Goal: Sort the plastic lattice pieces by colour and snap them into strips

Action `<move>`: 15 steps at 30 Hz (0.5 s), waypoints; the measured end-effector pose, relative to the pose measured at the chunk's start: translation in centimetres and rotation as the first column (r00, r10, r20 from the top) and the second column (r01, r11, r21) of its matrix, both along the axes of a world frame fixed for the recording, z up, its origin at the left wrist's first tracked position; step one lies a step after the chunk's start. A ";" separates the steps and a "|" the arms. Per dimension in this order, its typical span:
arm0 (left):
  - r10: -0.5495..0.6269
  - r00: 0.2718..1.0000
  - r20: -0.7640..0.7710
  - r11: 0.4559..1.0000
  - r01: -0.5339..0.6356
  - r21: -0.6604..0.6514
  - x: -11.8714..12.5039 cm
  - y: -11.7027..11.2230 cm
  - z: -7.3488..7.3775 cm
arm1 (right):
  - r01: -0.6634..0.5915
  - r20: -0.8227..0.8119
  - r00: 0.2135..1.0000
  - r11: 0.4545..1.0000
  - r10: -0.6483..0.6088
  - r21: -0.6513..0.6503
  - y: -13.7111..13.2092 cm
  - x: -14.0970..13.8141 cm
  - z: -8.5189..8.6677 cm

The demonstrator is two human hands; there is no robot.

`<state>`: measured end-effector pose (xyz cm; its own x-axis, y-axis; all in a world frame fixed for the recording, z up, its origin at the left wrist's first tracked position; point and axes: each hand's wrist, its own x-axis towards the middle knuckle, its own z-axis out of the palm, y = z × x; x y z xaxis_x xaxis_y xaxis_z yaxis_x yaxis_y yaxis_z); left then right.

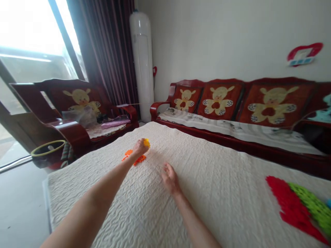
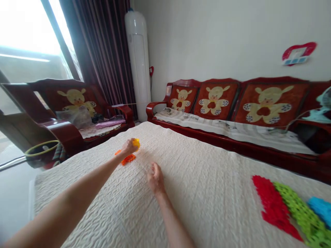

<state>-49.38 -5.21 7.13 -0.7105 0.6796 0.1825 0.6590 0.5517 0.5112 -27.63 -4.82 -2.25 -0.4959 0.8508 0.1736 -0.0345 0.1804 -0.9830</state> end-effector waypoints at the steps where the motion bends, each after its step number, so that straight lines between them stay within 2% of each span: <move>1: 0.019 1.000 -0.012 0.999 -0.020 -0.033 -0.4 -0.2 -0.2 | 0.003 -0.003 1.000 1.000 -0.003 0.000 0.0 0.4 -0.2; 3: 0.026 0.999 -0.029 0.989 -0.030 -0.145 -1.0 -0.7 -0.8 | 0.004 -0.007 1.000 1.000 -0.004 0.002 -0.1 1.4 -0.2; 6: -0.043 0.998 -0.056 0.965 0.027 -0.260 -1.8 -1.6 -1.4 | 0.014 0.007 1.000 0.999 -0.015 0.033 -0.4 3.8 0.3; 10: -0.157 0.951 -0.265 0.929 0.051 -0.366 -3.4 -1.2 -1.9 | 0.109 0.060 0.991 0.979 -0.121 0.173 0.0 10.1 1.1; 13: -0.334 0.894 -0.298 0.877 0.178 -0.447 -3.1 0.5 -2.4 | 0.247 0.137 0.940 0.898 -0.314 0.363 1.0 17.2 1.3; 15: -0.424 0.860 -0.284 0.850 0.270 -0.452 -1.3 1.7 -2.6 | 0.345 0.167 0.860 0.790 -0.482 0.507 1.8 22.6 1.2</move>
<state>-50.65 -3.52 4.52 -0.3489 0.9359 0.0489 0.9369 0.3495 -0.0040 -5.02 -2.98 -1.08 -0.1984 0.8458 0.4952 0.4024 0.5310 -0.7458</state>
